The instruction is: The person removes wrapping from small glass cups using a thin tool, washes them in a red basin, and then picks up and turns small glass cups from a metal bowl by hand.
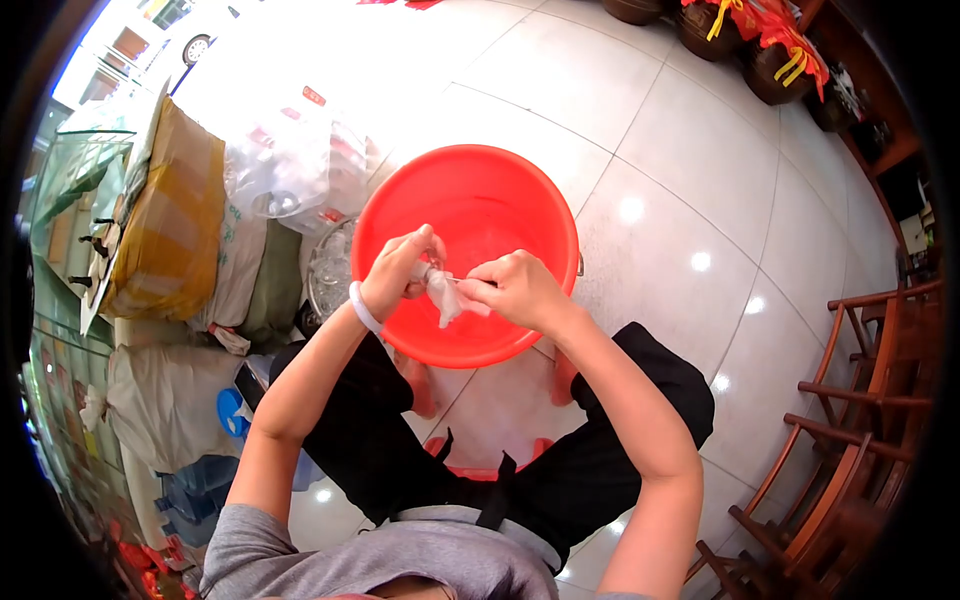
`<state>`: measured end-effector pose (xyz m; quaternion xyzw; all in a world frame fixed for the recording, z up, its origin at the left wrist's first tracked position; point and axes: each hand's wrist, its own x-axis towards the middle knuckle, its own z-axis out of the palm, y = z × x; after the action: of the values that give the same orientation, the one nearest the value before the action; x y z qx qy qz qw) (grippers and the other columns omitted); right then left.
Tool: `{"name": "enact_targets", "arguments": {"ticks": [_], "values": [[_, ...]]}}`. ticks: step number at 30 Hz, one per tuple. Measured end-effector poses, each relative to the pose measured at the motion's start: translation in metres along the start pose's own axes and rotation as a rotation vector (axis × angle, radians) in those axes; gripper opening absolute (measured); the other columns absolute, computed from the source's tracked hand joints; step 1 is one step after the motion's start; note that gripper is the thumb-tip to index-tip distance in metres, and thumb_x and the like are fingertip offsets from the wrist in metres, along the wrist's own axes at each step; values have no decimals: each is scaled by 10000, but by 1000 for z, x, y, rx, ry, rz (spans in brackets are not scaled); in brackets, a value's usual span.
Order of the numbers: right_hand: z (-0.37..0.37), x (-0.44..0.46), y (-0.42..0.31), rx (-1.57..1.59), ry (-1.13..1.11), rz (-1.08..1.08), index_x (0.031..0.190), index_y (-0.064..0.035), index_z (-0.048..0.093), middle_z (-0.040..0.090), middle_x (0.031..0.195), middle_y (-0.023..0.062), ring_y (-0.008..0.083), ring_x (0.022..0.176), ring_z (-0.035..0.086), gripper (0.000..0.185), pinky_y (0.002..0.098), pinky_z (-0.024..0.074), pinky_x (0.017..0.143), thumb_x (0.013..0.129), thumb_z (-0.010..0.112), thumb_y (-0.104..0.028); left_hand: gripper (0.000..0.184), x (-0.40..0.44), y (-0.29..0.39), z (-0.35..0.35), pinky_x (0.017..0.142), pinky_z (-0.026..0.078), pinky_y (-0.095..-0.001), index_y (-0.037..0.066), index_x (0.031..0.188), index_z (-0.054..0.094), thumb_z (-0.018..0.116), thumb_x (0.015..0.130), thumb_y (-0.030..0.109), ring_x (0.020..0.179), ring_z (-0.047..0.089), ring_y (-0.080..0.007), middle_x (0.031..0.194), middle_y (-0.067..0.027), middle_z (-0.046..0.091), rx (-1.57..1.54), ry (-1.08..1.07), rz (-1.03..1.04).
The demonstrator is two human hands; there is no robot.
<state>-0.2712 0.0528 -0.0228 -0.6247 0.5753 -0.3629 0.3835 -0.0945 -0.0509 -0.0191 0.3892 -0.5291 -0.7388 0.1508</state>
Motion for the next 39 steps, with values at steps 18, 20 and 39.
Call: {"name": "enact_targets", "arguments": {"ticks": [18, 20, 39], "values": [[23, 4, -9, -336, 365, -202, 745, -37, 663, 580, 570, 101, 208, 474, 558, 153, 328, 396, 437, 810, 616, -167, 301, -6, 10, -15, 385, 177, -201, 71, 879, 541, 375, 965, 307, 427, 292, -45, 607, 27, 429, -229, -96, -18], [14, 5, -7, -479, 257, -200, 771, -47, 676, 581, 595, 130, 239, 509, 581, 122, 344, 410, 451, 790, 622, -155, 302, -8, 11, -10, 377, 169, -206, 63, 880, 543, 368, 965, 294, 411, 276, -45, 595, 24, 425, -197, -40, -42], [44, 3, -12, 924, 80, 384, 738, -21, 613, 455, 552, -34, 41, 415, 330, 278, 210, 226, 364, 912, 545, -227, 310, -13, 25, -7, 380, 188, -203, 70, 796, 534, 411, 924, 324, 441, 317, -43, 619, 23, 444, -114, 37, 89]]}}
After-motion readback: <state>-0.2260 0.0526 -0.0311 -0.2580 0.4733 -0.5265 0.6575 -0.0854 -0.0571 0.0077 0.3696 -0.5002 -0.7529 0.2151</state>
